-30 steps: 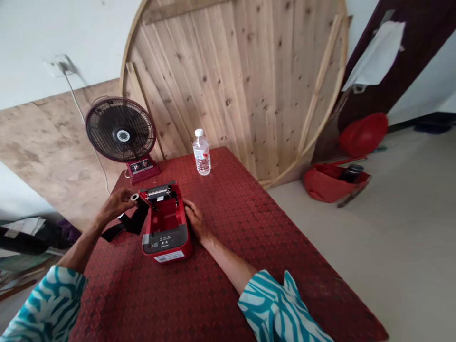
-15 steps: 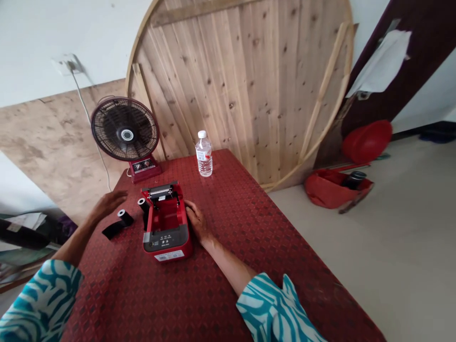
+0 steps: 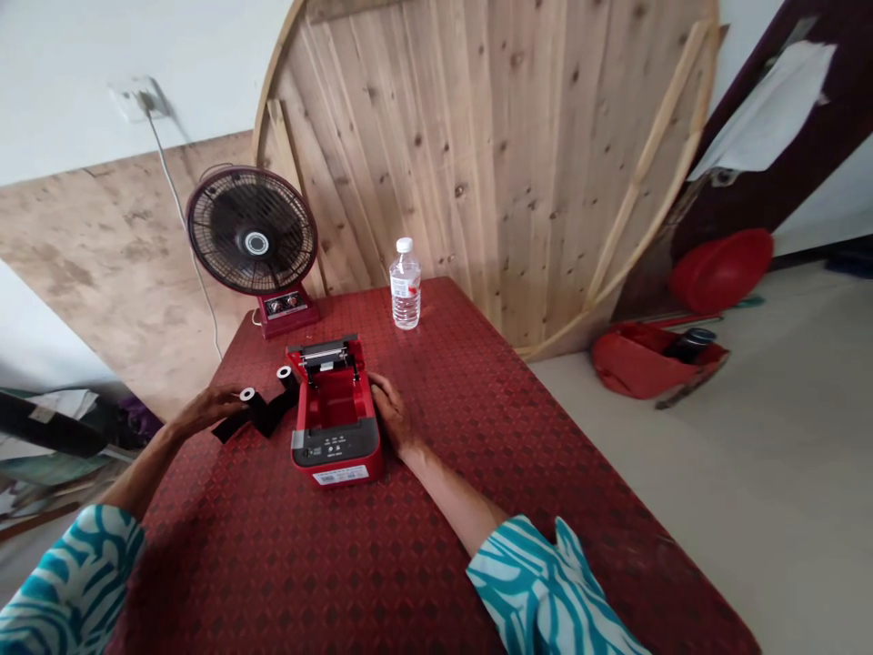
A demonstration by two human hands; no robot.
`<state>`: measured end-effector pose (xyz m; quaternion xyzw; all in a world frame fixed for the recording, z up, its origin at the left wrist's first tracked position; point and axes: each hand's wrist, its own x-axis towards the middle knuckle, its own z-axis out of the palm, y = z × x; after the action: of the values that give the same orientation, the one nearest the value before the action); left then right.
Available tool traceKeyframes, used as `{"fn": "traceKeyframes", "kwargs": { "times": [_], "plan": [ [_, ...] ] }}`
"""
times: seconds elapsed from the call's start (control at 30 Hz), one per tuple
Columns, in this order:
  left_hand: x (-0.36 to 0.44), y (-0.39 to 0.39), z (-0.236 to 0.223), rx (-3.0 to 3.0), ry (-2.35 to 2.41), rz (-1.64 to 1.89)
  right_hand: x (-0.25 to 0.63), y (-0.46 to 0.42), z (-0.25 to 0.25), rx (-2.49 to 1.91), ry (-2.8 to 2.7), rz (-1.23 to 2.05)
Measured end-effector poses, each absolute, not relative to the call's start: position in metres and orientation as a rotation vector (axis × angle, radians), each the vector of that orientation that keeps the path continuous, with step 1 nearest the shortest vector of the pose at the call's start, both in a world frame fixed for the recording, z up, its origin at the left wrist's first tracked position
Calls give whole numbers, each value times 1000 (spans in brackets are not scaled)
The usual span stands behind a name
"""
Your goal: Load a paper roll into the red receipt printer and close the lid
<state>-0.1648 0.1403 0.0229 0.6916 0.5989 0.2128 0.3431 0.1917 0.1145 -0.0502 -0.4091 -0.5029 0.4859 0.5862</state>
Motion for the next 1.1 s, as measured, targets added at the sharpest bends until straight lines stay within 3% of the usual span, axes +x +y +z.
{"fn": "traceKeyframes", "kwargs": {
  "times": [0.17, 0.33, 0.5, 0.9, 1.1],
  "plan": [
    [-157, 118, 37, 1732, 1553, 732, 191, 115, -52, -944, -1176, 1132],
    [-122, 78, 87, 1649, 1455, 904, 191, 115, -52, -924, -1185, 1141],
    [-51, 62, 116, 1921, 1286, 654, 190, 116, -53, -890, -1180, 1132],
    [41, 103, 85, 2584, 1787, -336, 190, 120, -56, -887, -1247, 1092],
    [52, 118, 72, 2590, 1712, -468, 188, 123, -60, -866, -1234, 1086]
  ]
}}
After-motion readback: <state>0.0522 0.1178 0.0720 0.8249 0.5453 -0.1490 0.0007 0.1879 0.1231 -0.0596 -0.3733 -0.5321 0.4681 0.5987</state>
